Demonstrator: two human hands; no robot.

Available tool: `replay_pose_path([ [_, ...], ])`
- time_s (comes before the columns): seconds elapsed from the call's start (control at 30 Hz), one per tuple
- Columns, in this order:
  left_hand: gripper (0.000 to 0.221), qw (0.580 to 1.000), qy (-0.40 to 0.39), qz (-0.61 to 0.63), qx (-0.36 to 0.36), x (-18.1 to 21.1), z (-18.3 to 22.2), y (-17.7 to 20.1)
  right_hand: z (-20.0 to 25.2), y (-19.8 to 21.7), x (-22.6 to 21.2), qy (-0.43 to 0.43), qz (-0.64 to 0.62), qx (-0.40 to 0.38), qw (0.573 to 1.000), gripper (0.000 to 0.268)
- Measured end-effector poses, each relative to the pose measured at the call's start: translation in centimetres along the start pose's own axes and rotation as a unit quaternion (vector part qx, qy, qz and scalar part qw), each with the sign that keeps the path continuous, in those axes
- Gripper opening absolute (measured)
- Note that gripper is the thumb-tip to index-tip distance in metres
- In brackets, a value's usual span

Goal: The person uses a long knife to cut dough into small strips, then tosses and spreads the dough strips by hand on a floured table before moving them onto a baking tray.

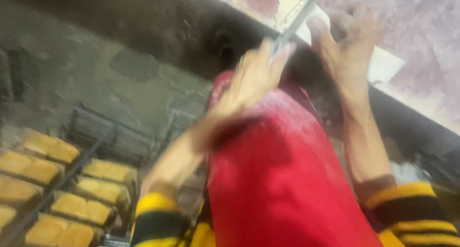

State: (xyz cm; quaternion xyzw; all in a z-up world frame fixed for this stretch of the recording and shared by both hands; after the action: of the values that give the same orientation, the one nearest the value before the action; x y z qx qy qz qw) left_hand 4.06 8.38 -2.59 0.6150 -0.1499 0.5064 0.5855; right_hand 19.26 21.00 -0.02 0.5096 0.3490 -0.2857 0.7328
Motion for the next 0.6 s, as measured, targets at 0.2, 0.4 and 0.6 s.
replay_pose_path([
  [0.2, 0.039, 0.988, -0.06, -0.142, -0.005, 3.1, 5.3, 4.3, 0.1, 0.6, 0.0, 0.263, 0.101, 0.011, 0.959, 0.02],
  [0.4, 0.044, 0.992, 0.098, 0.002, -0.085, 0.5, 3.1, 0.4, -0.1, 0.7, 0.7, 0.272, 0.12, 0.014, 0.955, 0.02],
  [0.6, 0.041, 0.999, 0.005, 0.044, -0.022, 0.9, -0.7, 0.2, -0.5, 0.7, 0.0, 0.094, 0.035, -0.011, 0.995, 0.024],
])
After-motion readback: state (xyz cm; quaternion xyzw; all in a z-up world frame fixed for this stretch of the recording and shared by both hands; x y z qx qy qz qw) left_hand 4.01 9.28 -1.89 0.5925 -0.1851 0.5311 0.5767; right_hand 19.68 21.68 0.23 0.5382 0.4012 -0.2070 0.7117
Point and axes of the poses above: each hand's wrist, its own z-axis away from the middle knuckle, its own y-axis out of the back of the hand, x = y × z, the point moved 5 cm from there along -z, towards the middle knuckle, and after that the axes turned 9 degrees about x, right-handed, at the moved point
